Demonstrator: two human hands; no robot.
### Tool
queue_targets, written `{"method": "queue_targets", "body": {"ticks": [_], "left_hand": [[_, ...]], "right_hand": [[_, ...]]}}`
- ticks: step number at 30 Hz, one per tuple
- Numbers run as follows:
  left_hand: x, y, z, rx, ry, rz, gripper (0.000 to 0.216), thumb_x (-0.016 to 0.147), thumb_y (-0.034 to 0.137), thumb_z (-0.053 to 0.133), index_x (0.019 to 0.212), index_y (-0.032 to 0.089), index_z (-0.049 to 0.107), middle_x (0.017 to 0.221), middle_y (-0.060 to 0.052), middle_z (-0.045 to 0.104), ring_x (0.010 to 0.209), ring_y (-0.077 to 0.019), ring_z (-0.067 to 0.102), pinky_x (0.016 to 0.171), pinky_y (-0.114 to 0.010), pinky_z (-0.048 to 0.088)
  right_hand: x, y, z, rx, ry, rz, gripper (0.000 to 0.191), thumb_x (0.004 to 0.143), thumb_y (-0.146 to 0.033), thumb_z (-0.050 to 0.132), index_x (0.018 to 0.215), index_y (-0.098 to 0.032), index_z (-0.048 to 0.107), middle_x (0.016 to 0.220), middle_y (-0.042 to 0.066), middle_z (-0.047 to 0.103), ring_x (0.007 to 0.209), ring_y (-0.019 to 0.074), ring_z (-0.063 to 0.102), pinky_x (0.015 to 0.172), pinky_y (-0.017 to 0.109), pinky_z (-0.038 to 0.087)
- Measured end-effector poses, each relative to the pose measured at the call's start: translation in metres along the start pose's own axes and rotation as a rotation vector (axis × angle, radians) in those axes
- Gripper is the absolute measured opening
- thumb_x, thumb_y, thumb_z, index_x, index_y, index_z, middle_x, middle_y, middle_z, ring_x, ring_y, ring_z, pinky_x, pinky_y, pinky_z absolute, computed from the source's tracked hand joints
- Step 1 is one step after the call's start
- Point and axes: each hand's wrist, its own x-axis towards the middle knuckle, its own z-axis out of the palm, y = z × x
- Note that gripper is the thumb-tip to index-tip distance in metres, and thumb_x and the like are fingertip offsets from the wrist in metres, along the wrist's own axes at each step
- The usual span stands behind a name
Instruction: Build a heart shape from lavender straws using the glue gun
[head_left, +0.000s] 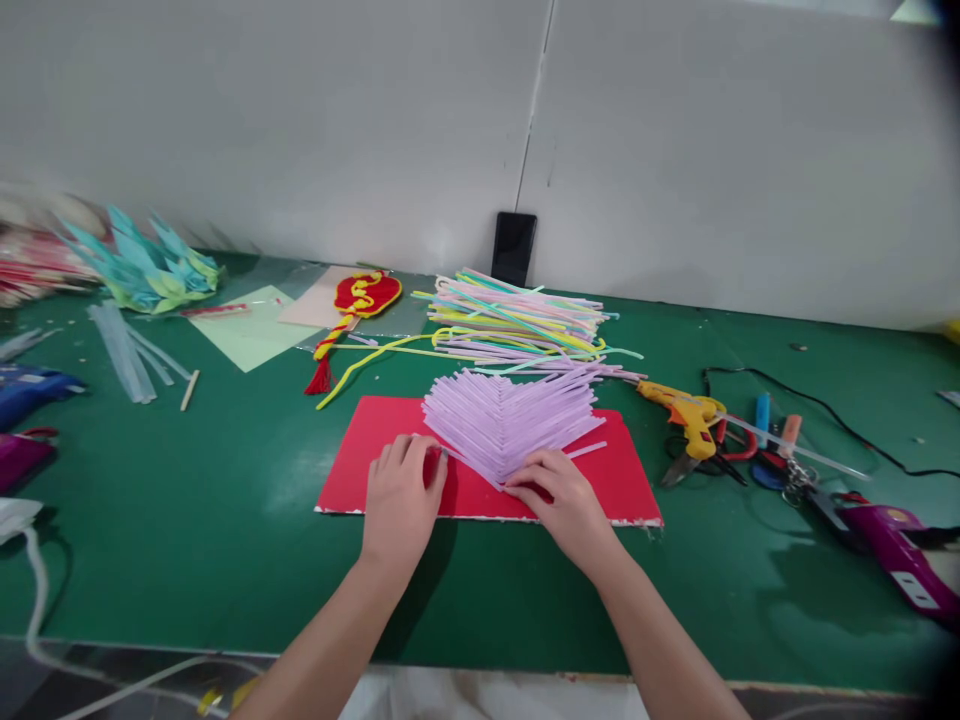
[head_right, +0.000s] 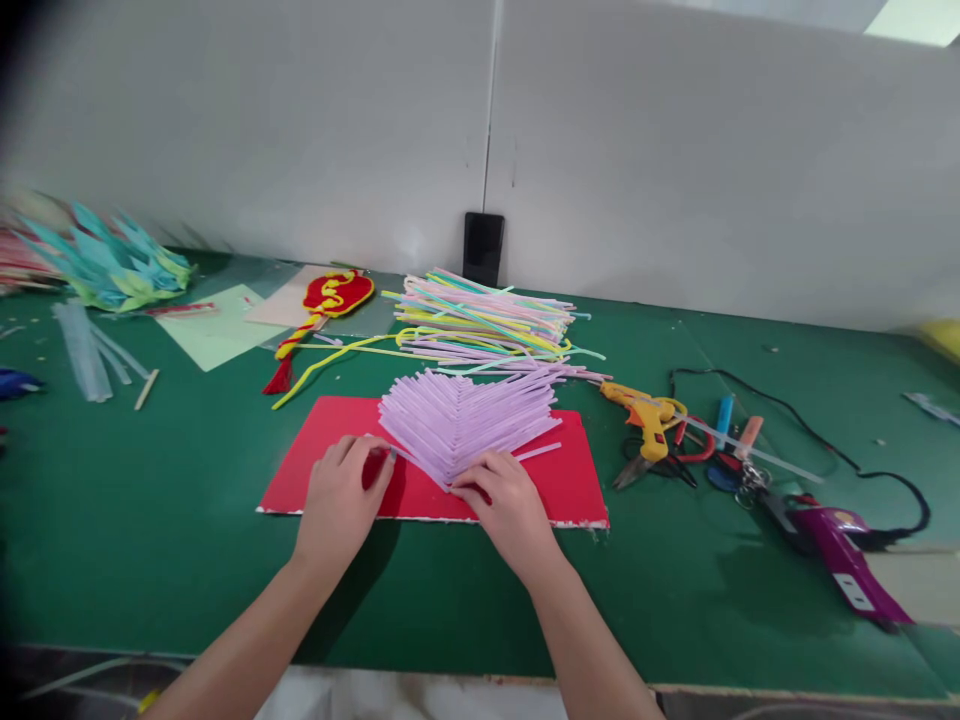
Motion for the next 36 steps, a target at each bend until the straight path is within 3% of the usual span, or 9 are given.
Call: {"method": "queue_targets", "body": {"ticks": [9,19,36], "left_hand": [[0.0008,0.0022,0.0007,0.01,0.012,-0.004,0.014,0.088,0.028,0.048,0.097,0.019,0.055,0.102,-0.009,0.058,0.093,-0.0271,0.054,0.08,-0.042,0.044],[-0.0002,-0.0014,0.0078,-0.042,0.009,0.008,0.029,0.087,0.034,0.053,0.111,0.019,0.052,0.121,-0.011,0.054,0.113,-0.0292,0.05,0.093,-0.046,0.041],[0.0,-0.0022,0.0076,-0.039,0.009,0.027,0.027,0.088,0.032,0.052,0.112,0.02,0.051,0.121,-0.011,0.055,0.113,-0.0294,0.051,0.093,-0.047,0.042]], "right_hand": [[0.0013,0.0025,0.0022,0.04,0.019,0.04,0.014,0.083,-0.023,0.063,0.096,-0.025,0.067,0.09,0.004,0.064,0.089,0.0195,0.06,0.08,0.033,0.049],[0.0007,0.0068,0.0039,0.056,0.002,0.059,0.014,0.083,-0.024,0.063,0.095,-0.025,0.068,0.09,0.004,0.064,0.09,0.0197,0.06,0.082,0.033,0.049],[0.0006,0.0019,0.002,0.036,-0.008,0.032,0.007,0.081,-0.023,0.065,0.088,-0.024,0.066,0.087,0.003,0.063,0.088,0.0195,0.058,0.079,0.032,0.048]]}}
